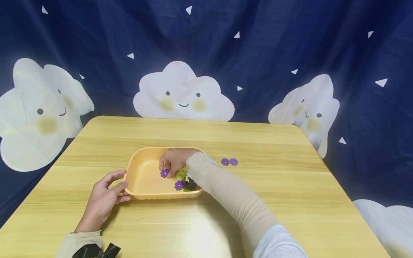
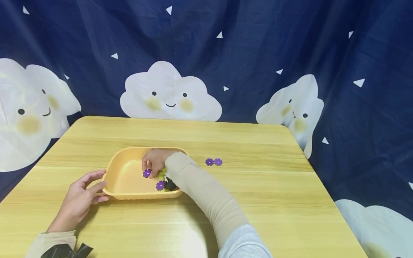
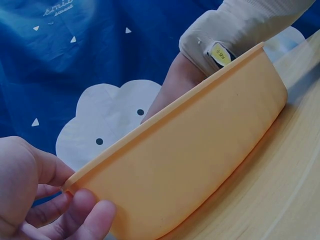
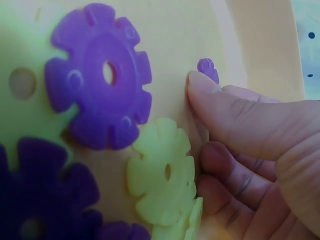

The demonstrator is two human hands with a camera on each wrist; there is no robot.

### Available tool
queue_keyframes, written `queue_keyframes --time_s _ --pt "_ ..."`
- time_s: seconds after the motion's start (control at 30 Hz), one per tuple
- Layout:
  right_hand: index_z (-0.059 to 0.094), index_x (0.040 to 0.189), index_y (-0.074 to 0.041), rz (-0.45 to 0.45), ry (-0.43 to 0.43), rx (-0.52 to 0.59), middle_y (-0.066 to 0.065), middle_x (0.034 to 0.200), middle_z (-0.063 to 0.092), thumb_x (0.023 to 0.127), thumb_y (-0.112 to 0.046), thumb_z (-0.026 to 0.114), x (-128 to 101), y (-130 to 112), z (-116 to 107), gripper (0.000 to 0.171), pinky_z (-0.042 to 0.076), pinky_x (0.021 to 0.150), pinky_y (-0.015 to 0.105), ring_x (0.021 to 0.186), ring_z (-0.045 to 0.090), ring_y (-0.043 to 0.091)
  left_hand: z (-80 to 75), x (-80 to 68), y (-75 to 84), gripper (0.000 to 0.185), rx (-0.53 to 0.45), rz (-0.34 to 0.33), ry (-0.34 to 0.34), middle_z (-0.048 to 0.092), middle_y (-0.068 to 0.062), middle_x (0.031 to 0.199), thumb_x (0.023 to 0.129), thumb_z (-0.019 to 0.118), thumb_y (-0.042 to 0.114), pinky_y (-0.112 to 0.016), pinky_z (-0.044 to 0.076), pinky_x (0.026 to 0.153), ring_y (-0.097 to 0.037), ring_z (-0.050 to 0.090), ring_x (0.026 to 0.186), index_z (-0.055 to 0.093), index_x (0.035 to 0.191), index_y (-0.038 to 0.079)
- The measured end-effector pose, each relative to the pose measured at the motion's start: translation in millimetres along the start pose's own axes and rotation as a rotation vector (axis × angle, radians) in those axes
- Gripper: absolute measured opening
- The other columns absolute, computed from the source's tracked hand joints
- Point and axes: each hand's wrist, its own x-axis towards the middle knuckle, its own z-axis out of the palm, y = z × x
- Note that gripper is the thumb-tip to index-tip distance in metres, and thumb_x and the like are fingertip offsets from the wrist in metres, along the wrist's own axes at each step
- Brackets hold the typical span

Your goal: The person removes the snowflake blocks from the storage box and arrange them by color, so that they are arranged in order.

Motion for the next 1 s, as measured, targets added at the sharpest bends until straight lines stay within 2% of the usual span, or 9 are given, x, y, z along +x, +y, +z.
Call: queue_keyframes --time_s 0.13,0.33,0.57,0.73,0.83,1.0 --pt "0.066 0.092 -0.016 -0.004 -0.011 -0.024 -0.005 0.09 0.064 0.078 -0.008 0.082 -1 -2 0 0.022 0.051 0.074 0.012 0.085 0.059 0.008 -0.4 -0.1 0.2 0.045 0.002 0.0 0.0 0.04 -0.011 0.126 0.097 0.058 0.004 -0.031 0.062 0.06 -0.014 0.058 0.069 0.04 0.136 -0.008" --pt "0.066 0.101 -0.02 0.011 -0.002 -0.045 -0.006 0.093 0.062 0.079 -0.01 0.081 -3 -6 -1 0.029 0.05 0.075 0.013 0.088 0.058 0.008 -1.5 -0.1 -0.6 0.045 -0.012 0.011 0.004 0.042 -0.008 0.123 0.096 0.059 0.004 -0.031 0.062 0.06 -0.013 0.058 0.068 0.04 0.135 -0.008" --pt "0.06 0.089 -0.014 -0.004 -0.019 -0.002 -0.003 0.092 0.06 0.076 -0.003 0.081 -6 -8 1 0.027 0.051 0.073 0.014 0.086 0.057 0.009 -0.7 0.1 -1.0 0.044 -0.01 0.005 0.006 0.042 -0.008 0.124 0.096 0.059 0.004 -0.031 0.062 0.06 -0.014 0.059 0.068 0.041 0.135 -0.008" --pt "0.052 0.081 -0.012 -0.007 0.011 -0.008 -0.003 0.088 0.057 0.077 -0.003 0.081 -7 -8 1 0.031 0.052 0.071 0.014 0.083 0.058 0.009 -0.8 0.3 -1.4 0.045 0.002 0.002 0.008 0.04 -0.01 0.128 0.097 0.059 0.006 -0.031 0.062 0.06 -0.014 0.059 0.069 0.04 0.136 -0.008" --pt "0.051 0.08 -0.012 -0.007 0.025 -0.027 -0.003 0.087 0.056 0.079 -0.007 0.08 -7 -7 -1 0.03 0.05 0.07 0.015 0.084 0.057 0.009 -0.4 0.7 -1.7 0.046 0.007 0.001 -0.001 0.039 -0.012 0.129 0.097 0.059 0.006 -0.031 0.062 0.061 -0.014 0.059 0.069 0.04 0.137 -0.008" --pt "0.055 0.086 -0.01 -0.037 0.026 0.033 -0.001 0.091 0.062 0.082 -0.001 0.075 -11 -6 -8 0.022 0.051 0.075 0.016 0.087 0.06 0.01 -0.1 1.3 -1.7 0.046 0.016 0.0 -0.007 0.039 -0.012 0.13 0.097 0.058 0.005 -0.032 0.062 0.061 -0.014 0.058 0.07 0.039 0.137 -0.008"
